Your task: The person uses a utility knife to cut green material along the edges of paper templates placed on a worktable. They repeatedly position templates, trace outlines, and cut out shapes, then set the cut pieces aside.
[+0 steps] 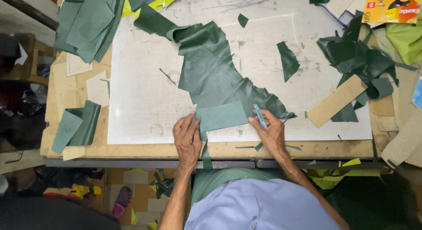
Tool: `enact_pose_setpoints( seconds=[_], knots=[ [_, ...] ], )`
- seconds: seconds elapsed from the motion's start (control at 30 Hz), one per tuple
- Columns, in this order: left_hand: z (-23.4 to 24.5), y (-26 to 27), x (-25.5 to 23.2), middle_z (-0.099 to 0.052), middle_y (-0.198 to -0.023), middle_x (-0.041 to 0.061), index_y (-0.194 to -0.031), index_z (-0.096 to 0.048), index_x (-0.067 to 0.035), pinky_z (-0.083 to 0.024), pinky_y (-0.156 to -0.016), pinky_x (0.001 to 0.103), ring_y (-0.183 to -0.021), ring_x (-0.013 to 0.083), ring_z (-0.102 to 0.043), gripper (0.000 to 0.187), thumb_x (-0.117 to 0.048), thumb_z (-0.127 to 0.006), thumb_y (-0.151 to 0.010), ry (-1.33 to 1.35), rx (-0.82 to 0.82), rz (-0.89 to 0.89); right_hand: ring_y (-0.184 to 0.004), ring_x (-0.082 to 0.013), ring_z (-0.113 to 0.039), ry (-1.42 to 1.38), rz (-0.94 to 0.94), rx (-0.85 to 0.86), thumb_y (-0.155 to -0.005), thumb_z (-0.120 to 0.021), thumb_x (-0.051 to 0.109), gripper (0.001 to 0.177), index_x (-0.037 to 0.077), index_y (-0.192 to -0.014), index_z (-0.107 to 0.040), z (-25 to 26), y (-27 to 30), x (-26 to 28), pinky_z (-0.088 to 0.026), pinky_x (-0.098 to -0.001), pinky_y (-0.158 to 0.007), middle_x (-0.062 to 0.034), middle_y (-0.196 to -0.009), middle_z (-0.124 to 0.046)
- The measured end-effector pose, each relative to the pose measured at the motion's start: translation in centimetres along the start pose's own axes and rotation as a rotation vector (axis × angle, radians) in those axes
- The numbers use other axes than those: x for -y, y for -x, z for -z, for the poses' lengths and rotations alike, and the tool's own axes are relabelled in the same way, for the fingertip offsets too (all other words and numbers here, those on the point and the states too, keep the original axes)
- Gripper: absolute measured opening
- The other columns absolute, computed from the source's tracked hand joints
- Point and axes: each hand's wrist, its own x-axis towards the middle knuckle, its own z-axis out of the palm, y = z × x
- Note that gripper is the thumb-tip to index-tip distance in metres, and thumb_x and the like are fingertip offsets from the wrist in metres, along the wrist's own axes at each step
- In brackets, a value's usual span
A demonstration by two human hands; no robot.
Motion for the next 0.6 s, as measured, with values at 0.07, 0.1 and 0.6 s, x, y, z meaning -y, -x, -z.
enact_pose_setpoints(
  seconds=[0.07, 0.1, 0.6],
  knots=[
    [0.1, 0.2, -0.9, -0.069, -0.132, 0.013, -0.115, -0.074, 0.002, -0.048, -0.105, 0.043, -0.123, 0.0313, -0.060, 0.031, 0.008, -0.066, -0.085, -0.052, -0.042, -0.057, -0.057, -0.0086, -0.059, -0.079, -0.075, -0.034, -0.101, -0.062, 0.024, 0.031, 0.009, -0.127, -0.068, 2.1, -0.3, -0.2, -0.049, -0.0259, -0.045, -0.0003, -0.084, -0.072],
    [-0.3, 0.2, -1.4, -0.068, -0.133, 0.013, -0.116, -0.073, 0.002, -0.049, -0.107, 0.043, -0.125, 0.0317, -0.060, 0.031, 0.007, -0.066, -0.087, -0.014, -0.017, -0.071, -0.061, -0.0090, -0.060, -0.085, -0.016, -0.050, -0.104, -0.060, 0.023, 0.031, 0.007, -0.129, -0.067, 3.3, -0.4, -0.2, -0.050, -0.0257, -0.049, -0.0028, -0.085, -0.072],
    [-7.3, -1.1, -3.7, -0.061, -0.140, 0.013, -0.124, -0.069, -0.001, -0.043, -0.101, 0.046, -0.122, 0.0331, -0.055, 0.033, -0.013, -0.071, -0.094, 0.073, 0.270, -0.174, -0.043, -0.0202, -0.062, 0.398, 0.416, 0.168, -0.096, -0.064, 0.011, 0.023, -0.002, -0.114, -0.067, 0.2, -3.3, 4.2, -0.046, -0.0350, -0.038, -0.0153, -0.056, -0.063]
  ],
)
